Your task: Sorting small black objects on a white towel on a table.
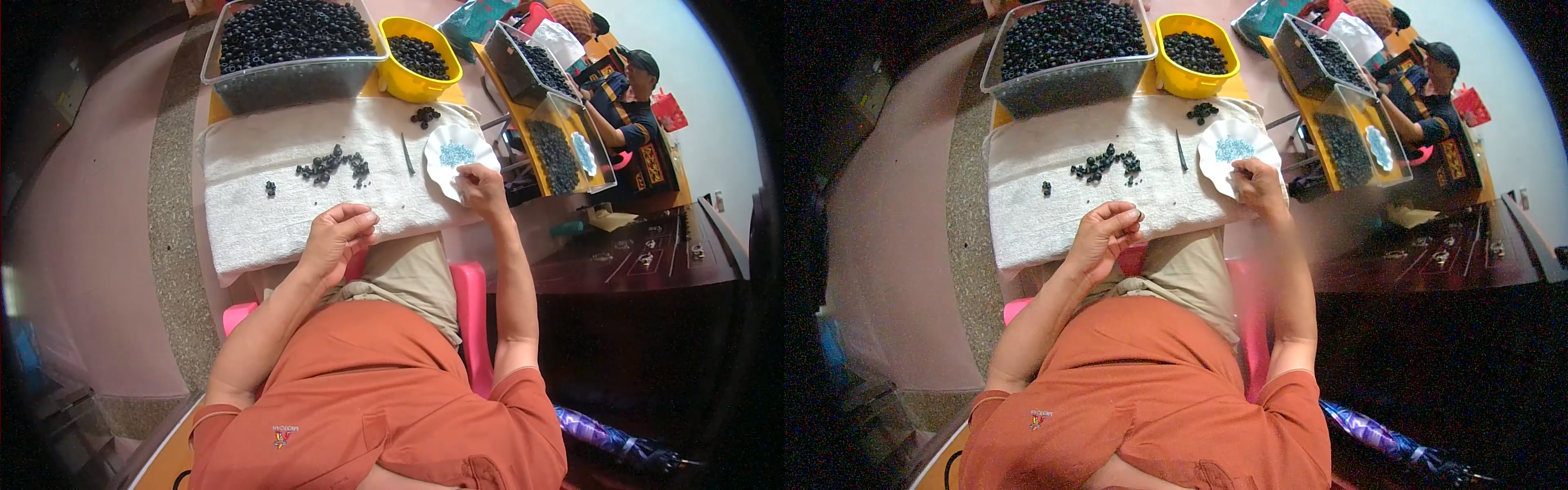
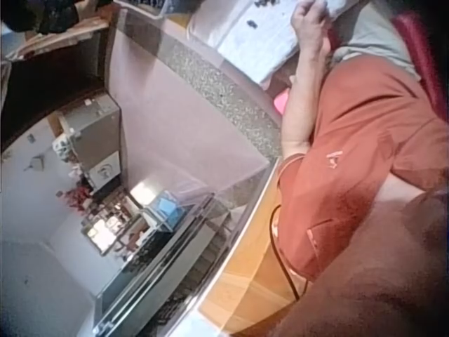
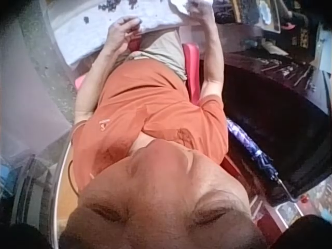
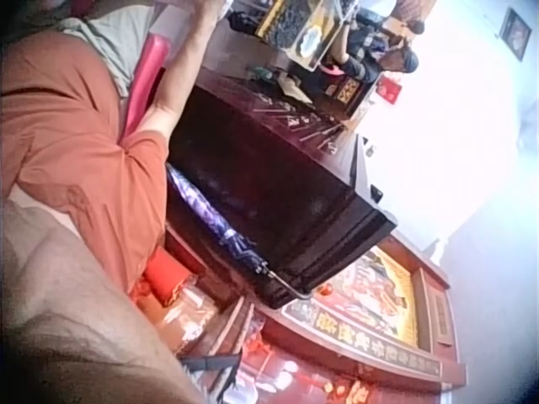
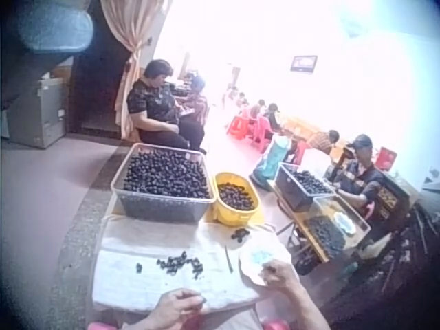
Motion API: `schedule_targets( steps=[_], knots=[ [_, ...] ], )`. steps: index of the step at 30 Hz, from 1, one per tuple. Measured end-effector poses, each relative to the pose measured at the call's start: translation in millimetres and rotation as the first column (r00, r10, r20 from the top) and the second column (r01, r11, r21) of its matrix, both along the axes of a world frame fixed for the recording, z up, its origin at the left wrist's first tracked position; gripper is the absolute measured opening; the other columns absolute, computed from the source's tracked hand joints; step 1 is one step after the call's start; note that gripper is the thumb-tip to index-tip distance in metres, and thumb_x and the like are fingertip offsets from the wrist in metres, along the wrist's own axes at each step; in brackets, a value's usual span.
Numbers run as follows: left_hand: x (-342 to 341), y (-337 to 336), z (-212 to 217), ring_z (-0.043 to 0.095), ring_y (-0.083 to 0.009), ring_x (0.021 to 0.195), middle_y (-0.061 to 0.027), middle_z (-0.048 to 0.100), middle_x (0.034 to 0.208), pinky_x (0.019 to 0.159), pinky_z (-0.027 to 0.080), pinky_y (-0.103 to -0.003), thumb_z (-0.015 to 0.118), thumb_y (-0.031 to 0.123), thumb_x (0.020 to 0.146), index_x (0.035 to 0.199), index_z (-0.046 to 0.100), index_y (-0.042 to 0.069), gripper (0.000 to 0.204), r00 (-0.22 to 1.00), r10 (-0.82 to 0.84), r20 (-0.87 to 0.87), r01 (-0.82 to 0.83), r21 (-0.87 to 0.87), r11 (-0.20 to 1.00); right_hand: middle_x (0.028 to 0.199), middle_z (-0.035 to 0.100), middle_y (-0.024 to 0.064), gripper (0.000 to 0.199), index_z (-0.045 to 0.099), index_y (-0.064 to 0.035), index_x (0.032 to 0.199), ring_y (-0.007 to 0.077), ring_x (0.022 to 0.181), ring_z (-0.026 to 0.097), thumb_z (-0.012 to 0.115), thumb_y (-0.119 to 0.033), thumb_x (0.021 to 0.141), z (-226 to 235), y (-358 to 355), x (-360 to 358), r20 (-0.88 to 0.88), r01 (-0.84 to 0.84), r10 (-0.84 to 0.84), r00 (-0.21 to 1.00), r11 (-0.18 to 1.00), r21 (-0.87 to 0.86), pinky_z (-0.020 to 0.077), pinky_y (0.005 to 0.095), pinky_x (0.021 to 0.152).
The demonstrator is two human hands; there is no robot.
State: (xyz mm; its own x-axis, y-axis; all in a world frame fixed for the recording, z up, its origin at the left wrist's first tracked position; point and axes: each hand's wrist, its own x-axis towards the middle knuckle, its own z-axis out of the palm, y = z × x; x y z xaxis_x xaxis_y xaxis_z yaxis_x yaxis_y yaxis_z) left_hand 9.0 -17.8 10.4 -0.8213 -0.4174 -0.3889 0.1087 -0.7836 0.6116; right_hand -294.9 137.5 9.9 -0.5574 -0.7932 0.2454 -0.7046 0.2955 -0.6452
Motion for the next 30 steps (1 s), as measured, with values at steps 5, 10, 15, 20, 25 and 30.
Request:
schedule_targets(
  steps=[5, 10, 15, 20, 25, 30],
  knots=[
    [-1, 0, -2, 0.066, -0.0126, 0.079, -0.0061, 0.069, 0.09, 0.072, 0.058, -0.028, 0.069, 0.008, 0.088, 0.1, 0.065, 0.006, 0.013, 1.0, -0.011, -0.006, 0.011, -0.007, 1.0, 0.074, 0.067, 0.0036, 0.015, 0.07, 0.0017, 0.098, 0.0084, 0.066, 0.059, 0.069, -0.006, 0.085, -5, 3, -8, -0.178, -0.074, 0.06, 0.982, 0.995, -0.073, 0.0482, 0.0243, 0.06],
    [0, 1, 3, 0.065, -0.012, 0.08, -0.0064, 0.069, 0.092, 0.073, 0.058, -0.029, 0.068, 0.009, 0.089, 0.102, 0.064, 0.005, 0.015, 1.0, 0.003, -0.005, -0.003, -0.025, 1.0, 0.071, 0.064, 0.0022, 0.012, 0.07, 0.0021, 0.095, 0.0064, 0.063, 0.059, 0.067, -0.008, 0.089, 12, -1, 12, -0.055, 0.022, -0.025, 0.998, 0.998, -0.056, 0.0472, 0.0223, 0.059],
    [0, 2, 4, 0.065, -0.0115, 0.08, -0.0055, 0.068, 0.092, 0.074, 0.058, -0.028, 0.066, 0.008, 0.09, 0.106, 0.064, 0.004, 0.017, 1.0, -0.015, -0.021, 0.014, -0.045, 0.999, 0.072, 0.064, 0.0009, 0.013, 0.07, 0.0023, 0.091, 0.0048, 0.061, 0.057, 0.067, -0.01, 0.09, 28, -3, 34, 0.239, 0.106, -0.081, 0.968, 0.99, -0.094, 0.0458, 0.0212, 0.056],
    [0, 3, 4, 0.064, -0.0109, 0.079, -0.0045, 0.068, 0.091, 0.075, 0.057, -0.028, 0.066, 0.01, 0.091, 0.108, 0.064, 0.004, 0.018, 0.998, -0.044, -0.044, 0.041, -0.063, 0.997, 0.077, 0.065, 0.0011, 0.007, 0.068, 0.0029, 0.093, 0.0068, 0.067, 0.058, 0.066, -0.003, 0.089, 35, -11, 81, 0.451, -0.077, 0.185, 0.873, 0.966, -0.246, 0.0464, 0.0212, 0.06],
    [0, 5, 4, 0.064, -0.0107, 0.079, -0.0046, 0.068, 0.091, 0.074, 0.056, -0.026, 0.066, 0.01, 0.091, 0.106, 0.065, 0.002, 0.016, 0.995, -0.09, -0.045, 0.085, -0.119, 0.989, 0.08, 0.064, 0.0055, 0.013, 0.066, 0.001, 0.093, 0.0109, 0.071, 0.057, 0.072, 0.001, 0.082, 35, -23, 130, 0.202, -0.383, 0.412, 0.889, 0.908, -0.167, 0.0452, 0.0241, 0.063],
    [1, 5, 6, 0.064, -0.0098, 0.08, -0.0043, 0.068, 0.091, 0.073, 0.055, -0.024, 0.068, 0.01, 0.09, 0.105, 0.066, 0.002, 0.017, 0.993, -0.109, -0.049, 0.099, -0.178, 0.979, 0.079, 0.064, 0.0086, 0.014, 0.065, 0.0, 0.092, 0.0146, 0.068, 0.059, 0.073, 0.001, 0.08, 32, -26, 137, 0.101, -0.474, 0.481, 0.871, 0.877, -0.08, 0.0453, 0.0259, 0.061]
  ],
)
